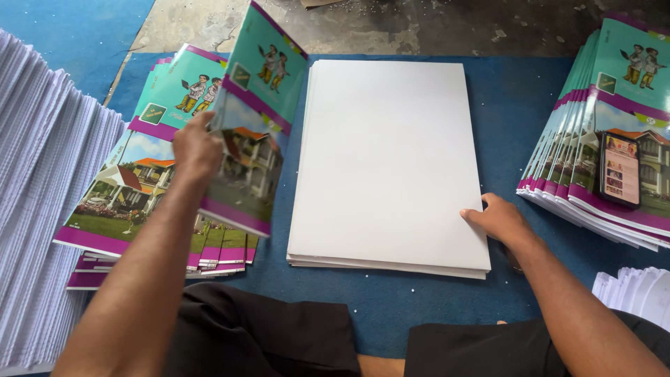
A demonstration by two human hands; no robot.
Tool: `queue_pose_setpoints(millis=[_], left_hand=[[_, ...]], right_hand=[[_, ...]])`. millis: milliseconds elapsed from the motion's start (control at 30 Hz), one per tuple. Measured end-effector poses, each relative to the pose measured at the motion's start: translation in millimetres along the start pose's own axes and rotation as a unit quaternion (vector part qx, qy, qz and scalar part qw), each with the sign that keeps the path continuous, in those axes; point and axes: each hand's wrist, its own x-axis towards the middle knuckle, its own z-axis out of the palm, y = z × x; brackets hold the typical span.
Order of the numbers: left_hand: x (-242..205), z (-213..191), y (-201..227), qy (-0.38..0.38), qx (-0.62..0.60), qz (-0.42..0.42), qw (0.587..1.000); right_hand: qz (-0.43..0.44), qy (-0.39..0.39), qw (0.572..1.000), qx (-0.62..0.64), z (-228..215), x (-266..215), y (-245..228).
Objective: The person inserts printed covers into stacks of white paper, folds the covers over the paper, and presses the spine with a wooden block to crease the fold. The person repeats this process for multiple units, stacking finished notebooks to the left.
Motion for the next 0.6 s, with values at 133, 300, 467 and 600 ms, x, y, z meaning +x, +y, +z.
queue_pose_setpoints(millis=[133,300,467,600], left_hand=[[9.2,-7.2,-55.7,-0.026,0.044,-0.041,0.998],[16.9,-1.5,-122.6,-0.030,0.003,-0.140,0.990],[15.3,-9.1,-151.8,-0.025,0.071,-0.104,0.992],[8.6,-14.8,-145.1,-0.082,0.149,-0.127,0.977]], right_hand=[[-0.006,0.005,1.000,-0.010,1.9,7.1,2.9],[0.016,0.002,1.000,-0.007,6.5,14.4,6.4],[-0.004,0.012,1.000,0.025,12.7,26.5,19.6],[-0.034,0.030,0.999,0.030,17.8,35.9,27.4]])
